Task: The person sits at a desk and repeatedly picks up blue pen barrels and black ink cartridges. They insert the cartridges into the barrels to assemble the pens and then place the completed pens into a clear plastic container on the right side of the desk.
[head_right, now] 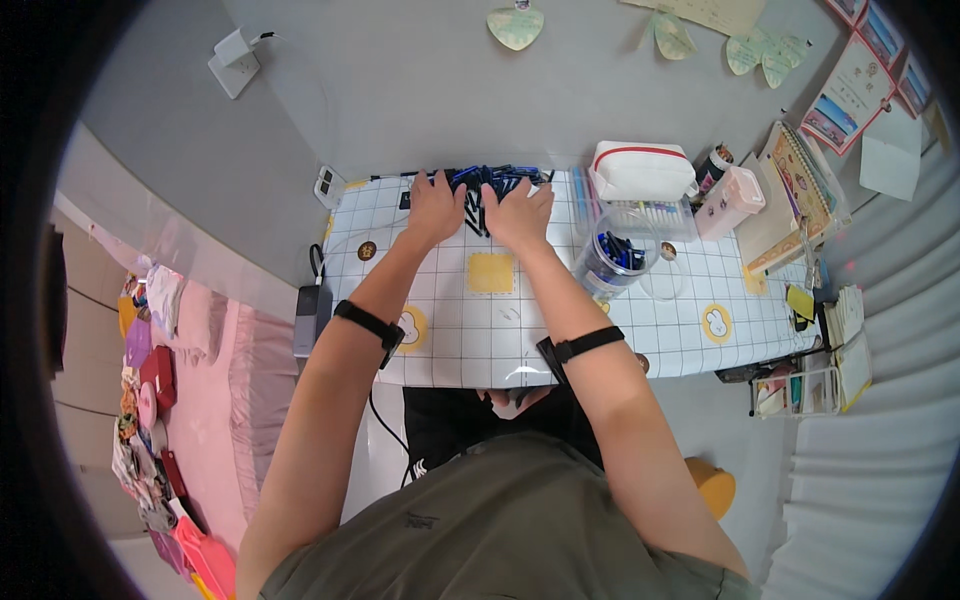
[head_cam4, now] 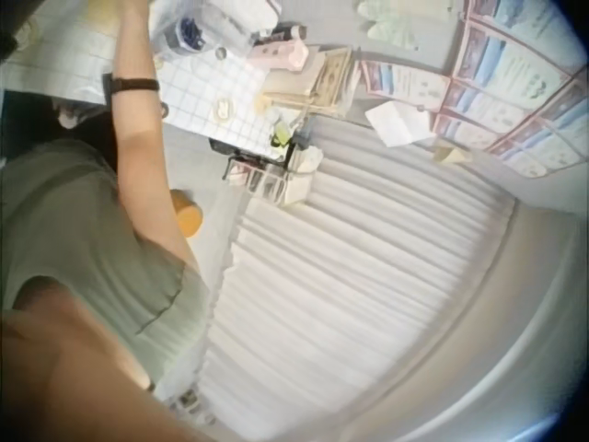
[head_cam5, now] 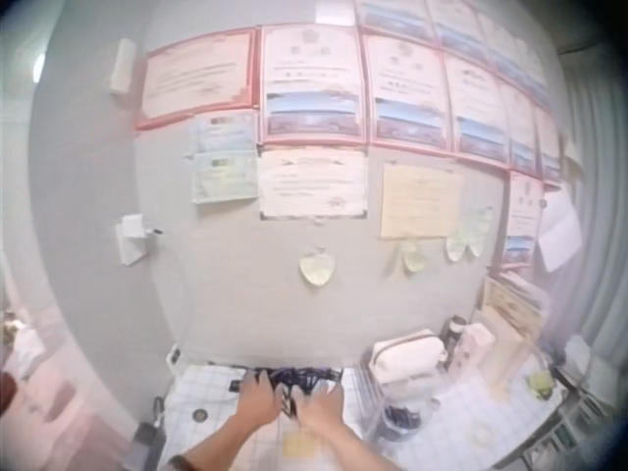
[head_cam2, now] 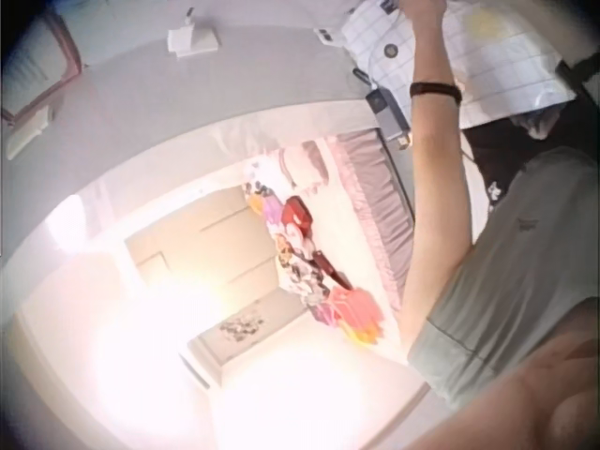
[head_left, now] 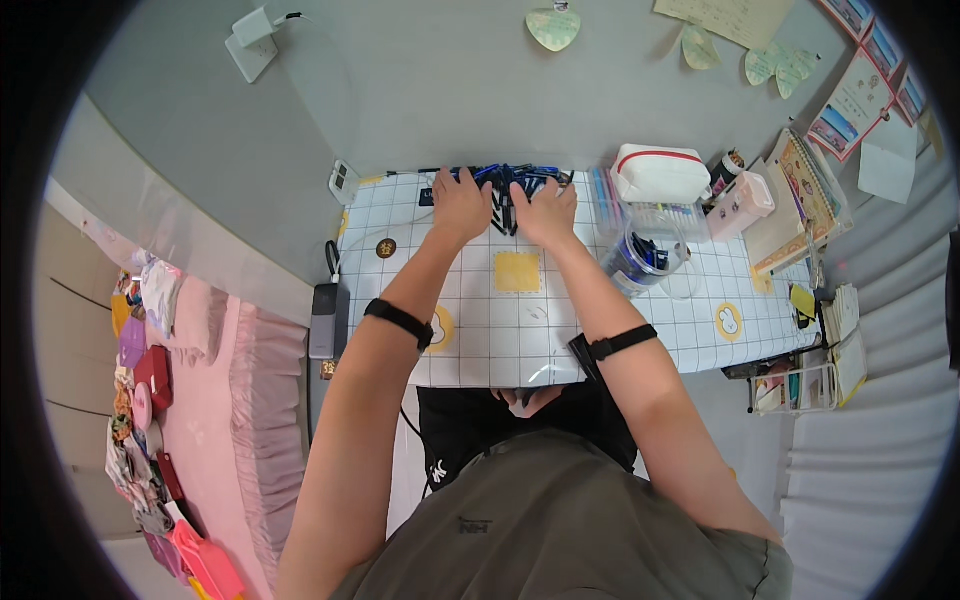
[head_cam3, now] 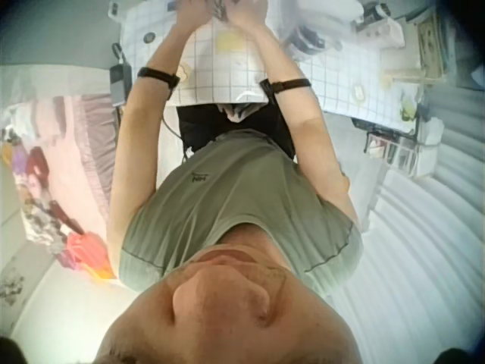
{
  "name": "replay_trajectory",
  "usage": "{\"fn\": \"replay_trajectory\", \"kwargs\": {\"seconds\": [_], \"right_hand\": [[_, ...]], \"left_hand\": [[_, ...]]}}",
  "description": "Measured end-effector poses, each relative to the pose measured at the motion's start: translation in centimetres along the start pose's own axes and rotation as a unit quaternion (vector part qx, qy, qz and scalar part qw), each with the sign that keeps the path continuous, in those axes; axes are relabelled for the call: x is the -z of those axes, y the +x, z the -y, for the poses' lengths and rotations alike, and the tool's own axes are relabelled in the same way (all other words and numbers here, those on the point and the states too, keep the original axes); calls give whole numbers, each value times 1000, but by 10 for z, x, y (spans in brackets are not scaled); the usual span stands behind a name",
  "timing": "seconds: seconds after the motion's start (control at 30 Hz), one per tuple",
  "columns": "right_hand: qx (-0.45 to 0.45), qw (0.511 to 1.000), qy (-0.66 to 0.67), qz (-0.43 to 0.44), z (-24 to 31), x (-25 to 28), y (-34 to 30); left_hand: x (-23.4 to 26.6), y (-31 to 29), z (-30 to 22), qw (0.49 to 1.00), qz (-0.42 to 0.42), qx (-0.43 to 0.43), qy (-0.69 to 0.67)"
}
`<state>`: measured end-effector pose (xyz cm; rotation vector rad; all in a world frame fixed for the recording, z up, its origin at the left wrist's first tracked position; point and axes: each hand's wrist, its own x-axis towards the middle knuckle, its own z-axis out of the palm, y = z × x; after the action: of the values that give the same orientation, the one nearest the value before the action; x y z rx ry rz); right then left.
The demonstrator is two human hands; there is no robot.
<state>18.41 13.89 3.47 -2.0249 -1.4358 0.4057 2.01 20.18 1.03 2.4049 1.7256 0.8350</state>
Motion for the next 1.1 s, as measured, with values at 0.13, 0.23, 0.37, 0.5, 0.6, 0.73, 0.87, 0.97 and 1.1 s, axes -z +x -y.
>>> {"fn": "replay_trajectory", "kwargs": {"seconds": [0.13,0.23,0.37,0.5,0.6,0.73,0.87,0.97,1.1], "right_hand": [[-66,997,-33,5,5,-6,26],[-65,997,-33,-9,-3,-14,43],[-21,998,-4,-52,-17,-24,56],[2,996,-30,-86,-16,-33,56],[50,993,-50,-100,-13,-41,53],[72,988,-83,-105,-14,-44,55],[104,981,-117,-113,-11,-46,48],[113,980,-131,-93,-10,-43,45],[134,977,-136,-99,-14,-42,48]], "left_hand": [[-6,28,21,997,16,41,70],[-6,43,31,988,59,116,85],[-3,46,35,982,75,124,122],[-3,37,29,987,45,55,145],[-5,31,21,989,51,8,140],[-11,26,14,991,46,-27,125],[-21,19,12,991,-7,-77,113],[-22,13,3,998,17,-62,6],[-21,7,-7,999,-14,-19,-34]]}}
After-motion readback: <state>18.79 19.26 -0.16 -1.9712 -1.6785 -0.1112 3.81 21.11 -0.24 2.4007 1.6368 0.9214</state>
